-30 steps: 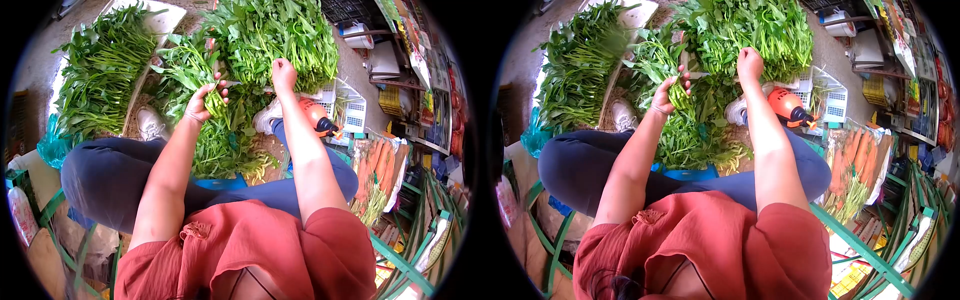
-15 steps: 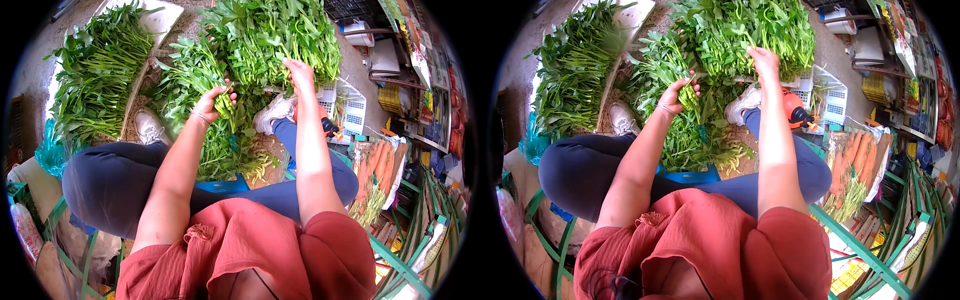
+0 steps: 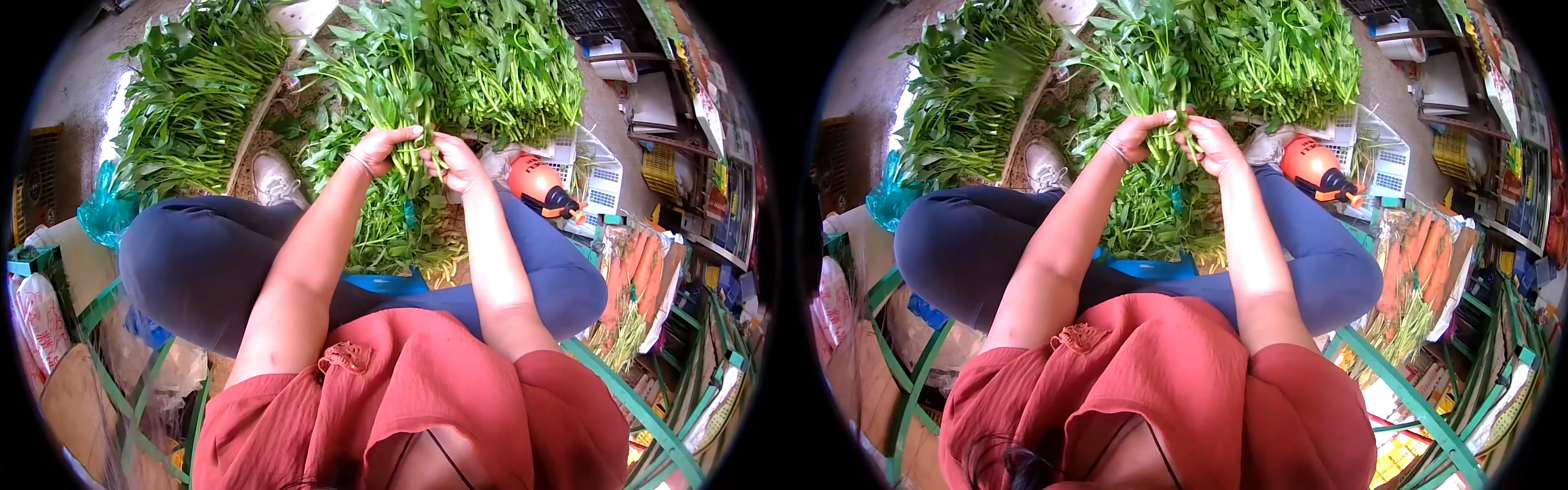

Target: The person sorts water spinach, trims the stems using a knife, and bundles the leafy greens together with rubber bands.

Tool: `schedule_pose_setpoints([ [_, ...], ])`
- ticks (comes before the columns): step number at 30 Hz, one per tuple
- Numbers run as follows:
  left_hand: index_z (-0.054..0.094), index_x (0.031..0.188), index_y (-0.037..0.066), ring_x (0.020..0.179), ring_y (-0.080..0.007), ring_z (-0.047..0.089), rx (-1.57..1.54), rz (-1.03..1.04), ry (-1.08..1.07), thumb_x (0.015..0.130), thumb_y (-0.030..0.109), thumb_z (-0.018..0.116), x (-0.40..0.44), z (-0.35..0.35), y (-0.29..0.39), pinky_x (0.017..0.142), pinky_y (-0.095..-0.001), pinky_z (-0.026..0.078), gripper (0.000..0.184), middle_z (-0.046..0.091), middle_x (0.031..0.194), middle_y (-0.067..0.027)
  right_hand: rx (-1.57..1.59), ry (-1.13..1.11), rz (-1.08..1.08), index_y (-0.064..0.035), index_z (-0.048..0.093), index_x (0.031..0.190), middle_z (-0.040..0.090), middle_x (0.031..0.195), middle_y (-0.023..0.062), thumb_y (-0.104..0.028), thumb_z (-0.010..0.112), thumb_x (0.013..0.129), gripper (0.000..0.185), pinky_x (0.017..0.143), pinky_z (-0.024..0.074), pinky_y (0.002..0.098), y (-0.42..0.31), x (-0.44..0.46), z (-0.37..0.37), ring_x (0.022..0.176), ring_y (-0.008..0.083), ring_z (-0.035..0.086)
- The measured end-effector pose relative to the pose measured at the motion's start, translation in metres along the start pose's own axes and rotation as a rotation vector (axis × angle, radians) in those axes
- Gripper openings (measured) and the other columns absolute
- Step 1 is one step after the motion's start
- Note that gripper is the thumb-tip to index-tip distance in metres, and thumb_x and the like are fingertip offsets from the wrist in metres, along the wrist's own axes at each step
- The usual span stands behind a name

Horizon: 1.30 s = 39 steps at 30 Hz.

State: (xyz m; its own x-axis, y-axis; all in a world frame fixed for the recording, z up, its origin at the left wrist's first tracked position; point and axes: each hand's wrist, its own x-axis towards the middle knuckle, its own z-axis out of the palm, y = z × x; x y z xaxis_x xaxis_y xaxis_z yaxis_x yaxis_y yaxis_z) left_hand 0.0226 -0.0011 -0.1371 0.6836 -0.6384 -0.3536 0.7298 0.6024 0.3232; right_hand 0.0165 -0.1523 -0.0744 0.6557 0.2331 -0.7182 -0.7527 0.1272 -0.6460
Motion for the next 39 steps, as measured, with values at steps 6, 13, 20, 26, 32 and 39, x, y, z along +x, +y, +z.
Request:
schedule_pose_setpoints([
  [6,0.057,0.097,0.002,0.075,-0.0189,0.058,-0.06,0.056,0.197,0.075,0.015,0.06,-0.005,0.008,0.0,0.071,-0.0337,0.047,0.026,0.061,0.085,-0.0066,-0.765,0.081,0.047,-0.009,0.057,0.082,0.053,0.063,-0.0017,-0.03,0.051,0.082,0.022,0.04,0.0291,0.0168,-0.022,0.009,0.0,0.049,0.0043,0.044],
  [13,0.056,0.096,0.0,0.081,-0.0211,0.059,-0.208,0.049,0.115,0.076,0.012,0.058,-0.004,0.001,0.005,0.078,-0.0359,0.047,0.024,0.061,0.088,-0.0105,-0.065,0.21,0.064,-0.0101,0.056,0.08,0.055,0.074,0.0,-0.046,0.055,0.073,0.037,0.061,0.0403,0.0323,-0.032,0.031,-0.006,0.071,0.0148,0.053],
  [20,0.053,0.099,0.002,0.077,-0.0272,0.059,-0.181,0.029,0.069,0.073,0.015,0.06,-0.002,-0.009,0.0,0.073,-0.0415,0.048,0.03,0.06,0.084,-0.0124,0.075,0.22,-0.14,-0.0035,0.058,0.082,0.058,0.068,0.0039,-0.024,0.064,0.075,0.022,0.046,0.0432,0.027,-0.018,0.056,0.009,0.054,0.0128,0.054],
  [26,0.055,0.09,0.001,0.073,-0.0284,0.058,-0.453,0.155,-0.051,0.072,0.012,0.06,-0.006,-0.019,0.012,0.073,-0.0415,0.048,0.022,0.059,0.078,-0.0116,-1.046,0.718,-0.275,-0.0068,0.059,0.067,0.058,0.067,0.0139,-0.044,0.05,0.079,0.04,0.061,0.0439,0.04,-0.023,0.055,-0.03,0.068,0.0309,0.058],
  [32,0.055,0.094,0.0,0.074,-0.0265,0.057,-0.367,0.177,0.05,0.074,0.015,0.058,-0.003,-0.024,0.011,0.074,-0.0382,0.047,0.025,0.058,0.079,-0.0116,-1.406,1.072,-0.322,-0.006,0.052,0.1,0.051,0.098,0.0145,-0.028,0.056,0.078,0.032,0.072,0.0453,0.0393,-0.05,0.072,-0.036,0.085,0.031,0.056],
  [39,0.055,0.092,0.003,0.077,-0.0247,0.057,-0.434,0.208,0.178,0.075,0.012,0.058,-0.002,-0.015,0.011,0.075,-0.0389,0.047,0.019,0.058,0.082,-0.0112,-1.355,0.832,-0.138,-0.0078,0.06,0.095,0.06,0.084,0.016,-0.026,0.061,0.072,0.028,0.07,0.0466,0.0361,-0.077,0.089,-0.067,0.077,0.0258,0.059],
])
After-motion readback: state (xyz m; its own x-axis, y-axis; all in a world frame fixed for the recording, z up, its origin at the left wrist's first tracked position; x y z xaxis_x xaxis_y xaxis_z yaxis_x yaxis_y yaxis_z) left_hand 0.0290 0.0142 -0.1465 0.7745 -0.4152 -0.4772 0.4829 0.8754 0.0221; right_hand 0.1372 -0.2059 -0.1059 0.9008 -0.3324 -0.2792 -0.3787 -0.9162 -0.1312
